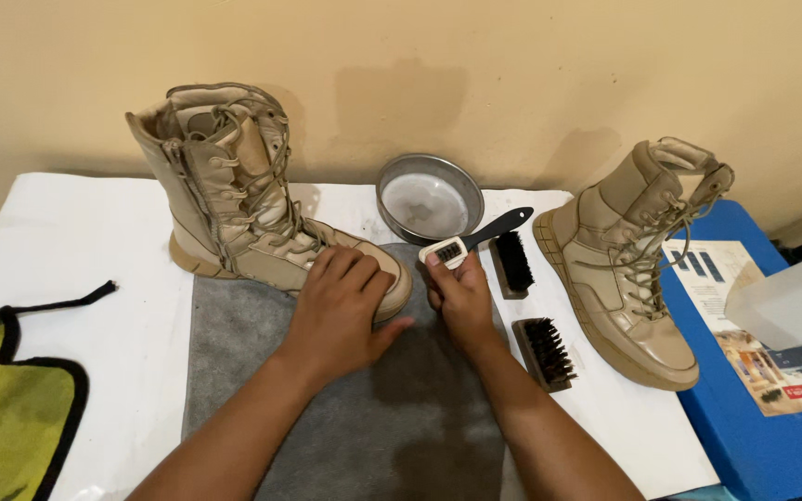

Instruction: The person scrubs a tan boot with a small brush, focusing on the toe and side panels. They rotate the boot to access different areas and continue scrubbing the upper sections.

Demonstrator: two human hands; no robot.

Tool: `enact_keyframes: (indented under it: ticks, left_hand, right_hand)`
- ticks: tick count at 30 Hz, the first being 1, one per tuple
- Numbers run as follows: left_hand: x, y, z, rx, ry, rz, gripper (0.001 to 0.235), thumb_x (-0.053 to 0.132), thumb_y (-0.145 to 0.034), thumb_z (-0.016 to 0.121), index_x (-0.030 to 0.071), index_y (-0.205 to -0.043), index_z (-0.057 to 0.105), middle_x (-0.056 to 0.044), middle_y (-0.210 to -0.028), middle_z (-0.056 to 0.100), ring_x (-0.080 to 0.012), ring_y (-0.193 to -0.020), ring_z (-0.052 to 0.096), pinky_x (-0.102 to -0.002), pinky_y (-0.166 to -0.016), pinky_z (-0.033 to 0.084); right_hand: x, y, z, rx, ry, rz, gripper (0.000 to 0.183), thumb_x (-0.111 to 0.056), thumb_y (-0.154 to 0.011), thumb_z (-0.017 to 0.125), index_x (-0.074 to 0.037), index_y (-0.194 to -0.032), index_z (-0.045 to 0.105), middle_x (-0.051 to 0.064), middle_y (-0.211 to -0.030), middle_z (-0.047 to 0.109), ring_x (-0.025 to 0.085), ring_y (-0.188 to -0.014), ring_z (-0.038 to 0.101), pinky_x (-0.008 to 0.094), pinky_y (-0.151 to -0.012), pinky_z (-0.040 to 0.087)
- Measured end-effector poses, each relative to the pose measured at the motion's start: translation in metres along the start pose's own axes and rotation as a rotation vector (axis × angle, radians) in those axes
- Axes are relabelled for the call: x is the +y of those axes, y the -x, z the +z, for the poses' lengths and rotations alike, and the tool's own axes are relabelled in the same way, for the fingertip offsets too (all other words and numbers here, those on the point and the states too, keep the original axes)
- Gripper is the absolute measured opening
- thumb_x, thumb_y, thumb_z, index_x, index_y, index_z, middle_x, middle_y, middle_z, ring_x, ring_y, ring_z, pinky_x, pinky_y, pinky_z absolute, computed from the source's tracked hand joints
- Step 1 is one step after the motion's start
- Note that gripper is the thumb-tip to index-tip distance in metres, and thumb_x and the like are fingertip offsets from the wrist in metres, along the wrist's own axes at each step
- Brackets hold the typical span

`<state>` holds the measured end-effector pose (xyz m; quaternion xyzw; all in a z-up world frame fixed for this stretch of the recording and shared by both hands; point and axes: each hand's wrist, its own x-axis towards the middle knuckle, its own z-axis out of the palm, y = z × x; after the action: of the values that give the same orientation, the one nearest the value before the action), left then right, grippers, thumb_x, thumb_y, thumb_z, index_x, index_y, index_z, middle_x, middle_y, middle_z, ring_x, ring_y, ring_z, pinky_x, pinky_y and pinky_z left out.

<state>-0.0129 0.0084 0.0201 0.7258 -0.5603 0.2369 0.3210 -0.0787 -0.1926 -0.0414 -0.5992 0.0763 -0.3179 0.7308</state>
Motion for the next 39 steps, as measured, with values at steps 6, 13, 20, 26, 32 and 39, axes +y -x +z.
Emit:
enact_keyframes:
  ticks: [6, 13, 20, 26, 32, 39]
  left_hand:
    - [-0.008, -0.001, -0.012, 0.099, 0.031, 0.074, 0.016, 0.012, -0.092, 0.061, 0.006, -0.100, 0.073, -0.010, -0.089, 0.067, -0.0336, -0.100, 0.064, -0.052, -0.098, 0.046]
    - [-0.033, 0.012, -0.007, 0.340, -0.124, 0.067, 0.030, 0.027, -0.102, 0.060, 0.012, -0.077, 0.060, -0.004, -0.074, 0.054, -0.0293, -0.082, 0.061, -0.045, -0.081, 0.050]
    - [-0.023, 0.009, -0.019, 0.317, -0.129, 0.099, 0.014, 0.022, -0.097, 0.066, 0.013, -0.087, 0.068, -0.004, -0.086, 0.064, -0.0291, -0.093, 0.062, -0.043, -0.083, 0.047]
    - [-0.032, 0.019, -0.020, 0.529, -0.223, -0.019, 0.014, 0.026, -0.098, 0.063, 0.015, -0.097, 0.071, -0.003, -0.091, 0.062, -0.0282, -0.089, 0.059, -0.042, -0.080, 0.044]
    - [-0.052, 0.008, -0.071, 0.861, -0.076, -0.270, 0.033, 0.040, -0.104, 0.055, 0.008, -0.098, 0.060, -0.004, -0.086, 0.046, -0.0262, -0.075, 0.045, -0.039, -0.074, 0.040]
    - [-0.125, 0.032, -0.104, 0.572, 0.568, -0.873, 0.043, 0.038, -0.114, 0.042, -0.003, -0.121, 0.054, -0.020, -0.114, 0.058, -0.0330, -0.107, 0.052, -0.038, -0.092, 0.039]
  right_hand:
    - [0.008, -0.003, -0.006, -0.013, 0.007, -0.026, 0.011, -0.009, -0.103, 0.058, -0.010, -0.102, 0.047, -0.001, -0.056, 0.042, 0.007, -0.036, 0.033, 0.022, -0.033, 0.028]
    - [0.003, -0.002, -0.002, -0.016, -0.049, -0.063, 0.019, -0.004, -0.100, 0.062, -0.011, -0.107, 0.046, 0.000, -0.061, 0.044, 0.007, -0.038, 0.035, 0.022, -0.034, 0.029]
    - [0.009, -0.004, -0.016, 0.000, 0.039, -0.084, 0.027, 0.002, -0.088, 0.068, -0.003, -0.112, 0.054, 0.012, -0.080, 0.064, 0.017, -0.059, 0.064, 0.023, -0.049, 0.050]
    - [-0.013, 0.001, -0.010, -0.002, -0.003, -0.011, 0.032, 0.005, -0.079, 0.062, 0.001, -0.111, 0.059, 0.019, -0.101, 0.069, 0.024, -0.080, 0.073, 0.027, -0.065, 0.062]
    - [-0.027, 0.003, 0.001, -0.034, -0.143, 0.049, 0.040, -0.004, -0.076, 0.058, 0.004, -0.115, 0.058, 0.021, -0.099, 0.066, 0.027, -0.076, 0.071, 0.031, -0.059, 0.061]
    - [-0.018, 0.001, -0.006, -0.046, -0.161, 0.028, 0.031, -0.006, -0.076, 0.054, 0.005, -0.104, 0.059, 0.015, -0.067, 0.056, 0.028, -0.062, 0.064, 0.036, -0.054, 0.057]
